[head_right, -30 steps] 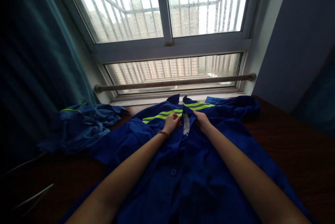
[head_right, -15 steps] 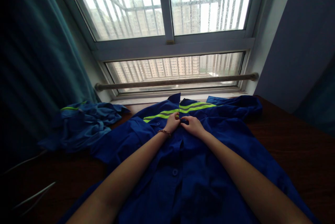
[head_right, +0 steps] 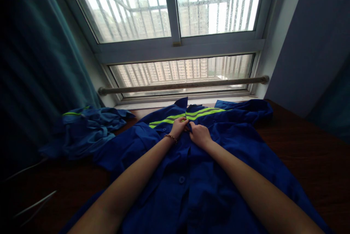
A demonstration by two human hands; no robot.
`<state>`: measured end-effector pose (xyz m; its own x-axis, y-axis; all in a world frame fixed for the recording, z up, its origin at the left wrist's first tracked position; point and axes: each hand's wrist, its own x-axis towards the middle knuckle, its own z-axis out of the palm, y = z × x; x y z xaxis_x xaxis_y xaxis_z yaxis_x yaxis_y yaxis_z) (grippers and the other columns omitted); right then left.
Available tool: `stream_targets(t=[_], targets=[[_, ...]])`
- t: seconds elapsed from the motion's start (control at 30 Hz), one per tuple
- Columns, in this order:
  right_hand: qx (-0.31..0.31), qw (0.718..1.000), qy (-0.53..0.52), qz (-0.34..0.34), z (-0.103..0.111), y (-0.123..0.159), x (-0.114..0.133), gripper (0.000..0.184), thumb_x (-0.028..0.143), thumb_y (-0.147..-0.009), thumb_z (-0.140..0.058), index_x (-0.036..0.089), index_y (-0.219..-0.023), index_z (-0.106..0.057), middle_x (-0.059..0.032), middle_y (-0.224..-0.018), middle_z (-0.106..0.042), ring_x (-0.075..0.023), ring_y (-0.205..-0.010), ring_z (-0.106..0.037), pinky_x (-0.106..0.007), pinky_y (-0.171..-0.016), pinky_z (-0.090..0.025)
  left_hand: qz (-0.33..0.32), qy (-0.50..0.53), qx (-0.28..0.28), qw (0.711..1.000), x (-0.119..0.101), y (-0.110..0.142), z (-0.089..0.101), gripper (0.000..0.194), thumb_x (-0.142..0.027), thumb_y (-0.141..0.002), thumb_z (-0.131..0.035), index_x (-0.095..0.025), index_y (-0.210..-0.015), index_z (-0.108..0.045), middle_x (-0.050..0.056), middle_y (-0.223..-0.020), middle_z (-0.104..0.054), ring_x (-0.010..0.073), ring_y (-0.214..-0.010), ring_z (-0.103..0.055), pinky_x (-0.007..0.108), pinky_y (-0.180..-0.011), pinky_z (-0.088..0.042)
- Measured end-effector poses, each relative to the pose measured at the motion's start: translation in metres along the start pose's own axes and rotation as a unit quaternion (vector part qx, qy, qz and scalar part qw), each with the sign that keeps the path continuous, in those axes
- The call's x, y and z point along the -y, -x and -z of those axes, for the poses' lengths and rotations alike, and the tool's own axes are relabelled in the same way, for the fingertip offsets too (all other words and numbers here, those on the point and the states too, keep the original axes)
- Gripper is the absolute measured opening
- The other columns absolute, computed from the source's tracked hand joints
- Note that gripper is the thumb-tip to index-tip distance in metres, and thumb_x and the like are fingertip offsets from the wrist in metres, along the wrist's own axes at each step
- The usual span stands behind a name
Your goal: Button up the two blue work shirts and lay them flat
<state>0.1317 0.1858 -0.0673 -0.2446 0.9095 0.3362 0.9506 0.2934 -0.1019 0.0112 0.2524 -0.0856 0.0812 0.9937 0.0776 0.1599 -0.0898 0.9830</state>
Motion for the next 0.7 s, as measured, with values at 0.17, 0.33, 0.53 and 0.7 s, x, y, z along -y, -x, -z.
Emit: stream_targets(t=[0.17, 0.33, 0.53, 0.7], targets=[[0.026, 0.999, 0.016, -0.014, -0.001, 0.000, -0.001, 0.044, 0.034, -0.079, -0.041, 0.024, -0.122, -0.041, -0.0098, -0.081, -0.064, -0.0249, -0.072, -0.061, -0.030, -0.061, -0.041, 0.003, 0.020, -0.009, 1.000, 0.000, 0.001, -0.001, 0.010, -0.018, -0.076, -0.054, -0.012, -0.085, -0.054, -0.003, -0.051, -0.055, 0.0148, -0.041, -0.056, 0.022, -0.036, -0.042], [0.032, 0.999, -0.031, -0.026, -0.001, -0.001, -0.005, 0.047, 0.036, -0.077, -0.044, 0.025, -0.122, -0.043, -0.0105, -0.083, -0.064, -0.0268, -0.075, -0.061, -0.033, -0.063, -0.043, -0.024, 0.011, -0.012, 1.000, 0.000, 0.004, -0.002, 0.010, -0.019, -0.075, -0.056, -0.012, -0.081, -0.058, -0.002, -0.049, -0.055, 0.0113, -0.037, -0.051, 0.020, -0.036, -0.039], [0.035, 0.956, -0.272, -0.100, -0.014, -0.017, -0.022, 0.038, 0.023, -0.076, -0.043, 0.023, -0.112, -0.057, -0.0082, -0.105, -0.061, -0.0270, -0.098, -0.054, -0.039, -0.085, -0.038, -0.038, -0.049, -0.036, 0.997, 0.005, -0.001, -0.001, 0.017, -0.019, -0.080, -0.046, -0.010, -0.081, -0.060, 0.002, -0.058, -0.060, 0.0095, -0.040, -0.051, 0.020, -0.040, -0.040], [0.074, 0.895, -0.419, -0.134, -0.011, -0.029, -0.038, 0.039, 0.012, -0.073, -0.040, 0.014, -0.107, -0.060, -0.0059, -0.097, -0.064, -0.0182, -0.087, -0.059, -0.029, -0.078, -0.044, -0.046, -0.145, -0.051, 0.987, 0.012, -0.006, 0.003, 0.010, -0.013, -0.069, -0.058, -0.010, -0.077, -0.062, 0.004, -0.063, -0.061, 0.0119, -0.052, -0.055, 0.021, -0.050, -0.043]])
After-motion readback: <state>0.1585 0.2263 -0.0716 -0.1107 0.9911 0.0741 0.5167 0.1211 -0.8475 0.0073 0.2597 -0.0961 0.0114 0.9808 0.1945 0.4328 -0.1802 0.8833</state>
